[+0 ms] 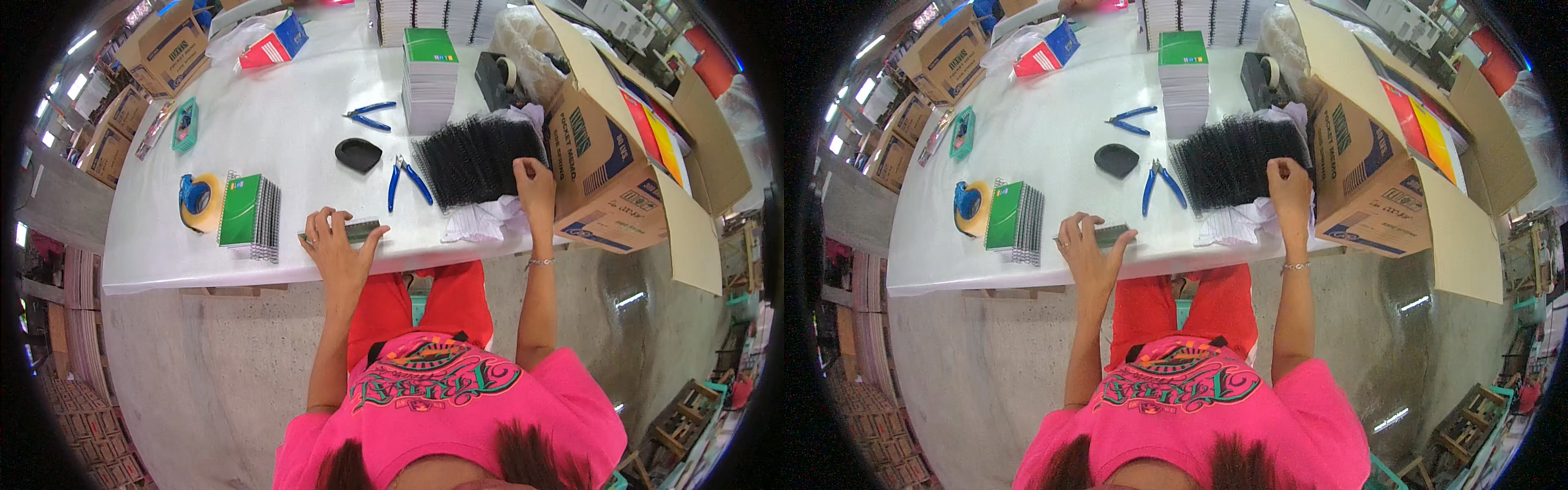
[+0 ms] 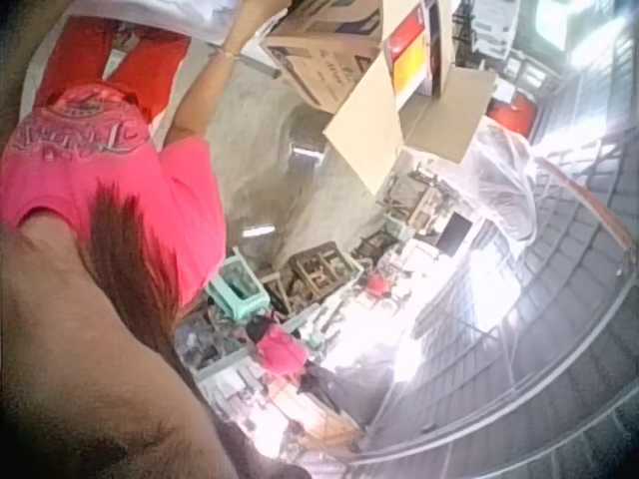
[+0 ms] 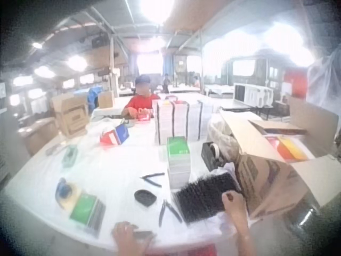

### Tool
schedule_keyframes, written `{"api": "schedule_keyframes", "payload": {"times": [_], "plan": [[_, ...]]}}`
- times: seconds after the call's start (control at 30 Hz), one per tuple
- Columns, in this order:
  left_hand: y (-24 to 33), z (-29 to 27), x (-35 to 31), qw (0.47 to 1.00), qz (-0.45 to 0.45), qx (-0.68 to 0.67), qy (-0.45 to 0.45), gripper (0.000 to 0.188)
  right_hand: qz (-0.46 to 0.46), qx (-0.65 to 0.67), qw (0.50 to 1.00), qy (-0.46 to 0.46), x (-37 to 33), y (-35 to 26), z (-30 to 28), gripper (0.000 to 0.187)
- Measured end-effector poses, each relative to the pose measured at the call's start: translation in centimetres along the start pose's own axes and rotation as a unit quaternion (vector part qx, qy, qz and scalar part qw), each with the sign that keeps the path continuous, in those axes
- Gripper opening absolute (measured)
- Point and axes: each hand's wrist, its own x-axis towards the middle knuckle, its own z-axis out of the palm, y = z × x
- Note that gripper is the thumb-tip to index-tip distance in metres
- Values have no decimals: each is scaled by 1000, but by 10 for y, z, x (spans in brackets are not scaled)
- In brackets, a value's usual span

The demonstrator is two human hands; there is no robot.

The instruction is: The person inserts black spiral coils into green notebooks using pliers. They repeatedly pick up a notebook, insert a coil, crimp it with pliers, and place the finished unit aside.

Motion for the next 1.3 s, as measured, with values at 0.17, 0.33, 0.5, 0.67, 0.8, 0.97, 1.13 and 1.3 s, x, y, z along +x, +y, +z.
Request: {"api": "schedule_keyframes", "payload": {"times": [0.17, 0.33, 0.5, 0.67, 0.8, 0.97, 1.13, 1.3], "plan": [[3, 3, 0, 1000, -9, -1, 21, 54, 18, 79, 996, 33, 4, 3, -8, 28], [1, 6, 1, 1000, -2, -2, 29, 55, 24, 309, 950, 31, -1, -9, -11, 21], [2, 5, -1, 1000, -11, 0, 29, 58, 56, 572, 811, -108, -8, -29, -11, 27], [0, 11, 0, 999, -18, 16, 40, 55, -1, 492, 827, -272, -39, -83, 9, 29], [-4, 16, 1, 999, -6, 33, 40, 53, -45, 321, 872, -367, -71, -100, 46, 16], [-4, 20, 0, 999, -18, 30, 37, 48, -125, 190, 901, -370, -82, -94, 76, 21], [-4, 19, -2, 999, -28, 9, 21, 46, -137, 182, 902, -366, -85, -95, 80, 20], [-5, 20, -1, 999, -20, 12, 36, 45, -163, 169, 903, -360, -87, -95, 82, 21]]}}
